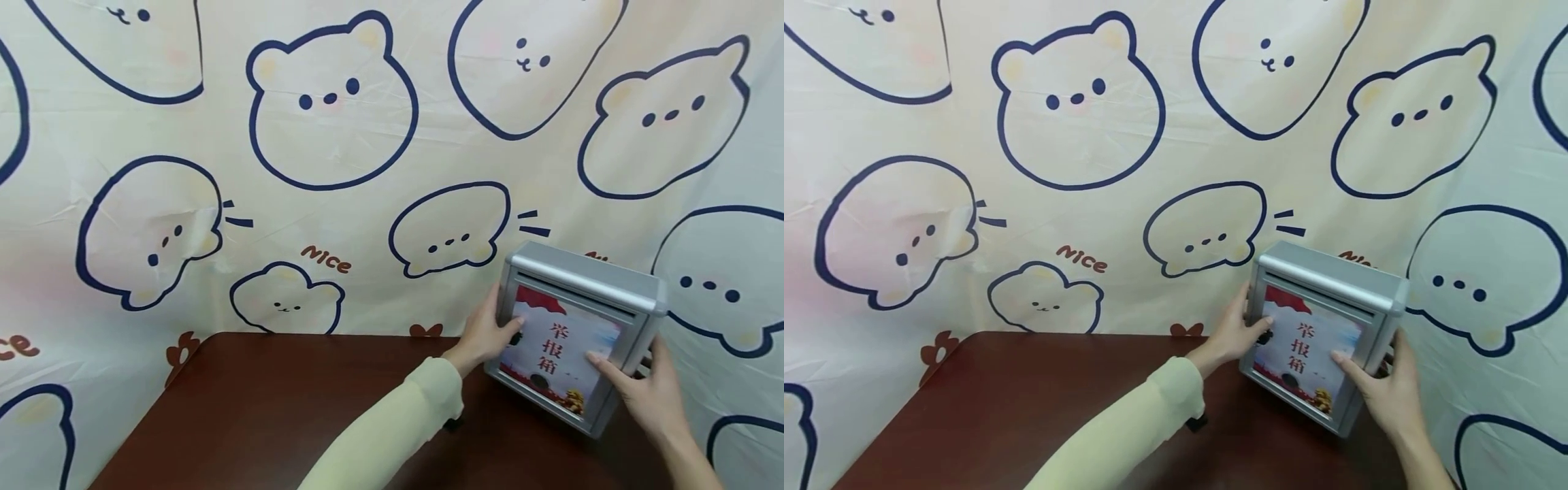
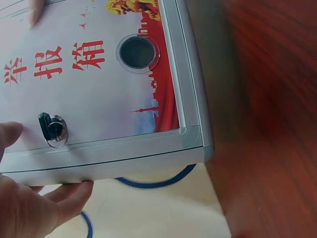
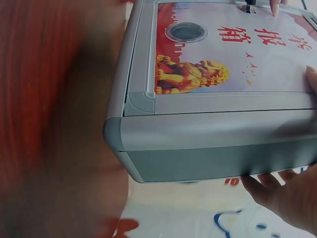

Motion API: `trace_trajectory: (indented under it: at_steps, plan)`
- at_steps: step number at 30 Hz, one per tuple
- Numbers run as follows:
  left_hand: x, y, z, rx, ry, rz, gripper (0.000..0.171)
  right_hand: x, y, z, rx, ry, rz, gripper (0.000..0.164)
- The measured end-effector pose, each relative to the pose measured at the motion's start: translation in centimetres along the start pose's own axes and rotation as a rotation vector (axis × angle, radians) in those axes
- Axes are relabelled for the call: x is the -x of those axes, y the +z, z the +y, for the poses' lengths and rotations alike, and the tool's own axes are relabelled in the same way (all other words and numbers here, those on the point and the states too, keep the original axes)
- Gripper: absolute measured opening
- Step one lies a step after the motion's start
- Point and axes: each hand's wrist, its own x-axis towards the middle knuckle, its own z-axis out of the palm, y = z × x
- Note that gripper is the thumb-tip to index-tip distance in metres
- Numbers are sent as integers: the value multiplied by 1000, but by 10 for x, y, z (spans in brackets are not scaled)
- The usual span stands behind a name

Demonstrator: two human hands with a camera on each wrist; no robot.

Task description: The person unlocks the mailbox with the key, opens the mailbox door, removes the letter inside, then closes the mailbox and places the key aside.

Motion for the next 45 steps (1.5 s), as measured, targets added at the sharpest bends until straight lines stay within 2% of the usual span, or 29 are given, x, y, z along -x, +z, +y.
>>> trace_trajectory:
  at_steps: [4, 7, 11, 15, 21, 28, 37, 45]
  plan:
    - [9, -22, -2, 31, 16, 17, 66, 2, 14, -14, -23, -75, -9, 92]
    - [12, -39, -4, 38, 55, 35, 64, 1, 26, -23, -58, -137, -21, 90]
    - [17, -57, -6, 5, 84, 64, 72, -2, 37, -33, -101, -175, -62, 91]
    - [22, -66, -7, -29, 99, 86, 74, -3, 43, -35, -116, -184, -92, 88]
    - [33, -83, -16, -69, 80, 151, 72, -5, 66, -37, -166, -234, -153, 78]
    - [44, -103, -21, -88, 60, 227, 70, -9, 87, -47, -172, -225, -197, 84]
    - [53, -127, -22, -118, 52, 309, 68, -18, 112, -61, -254, -252, -246, 77]
    - [68, -144, -28, -160, 27, 381, 65, -18, 139, -65, -290, -259, -301, 77]
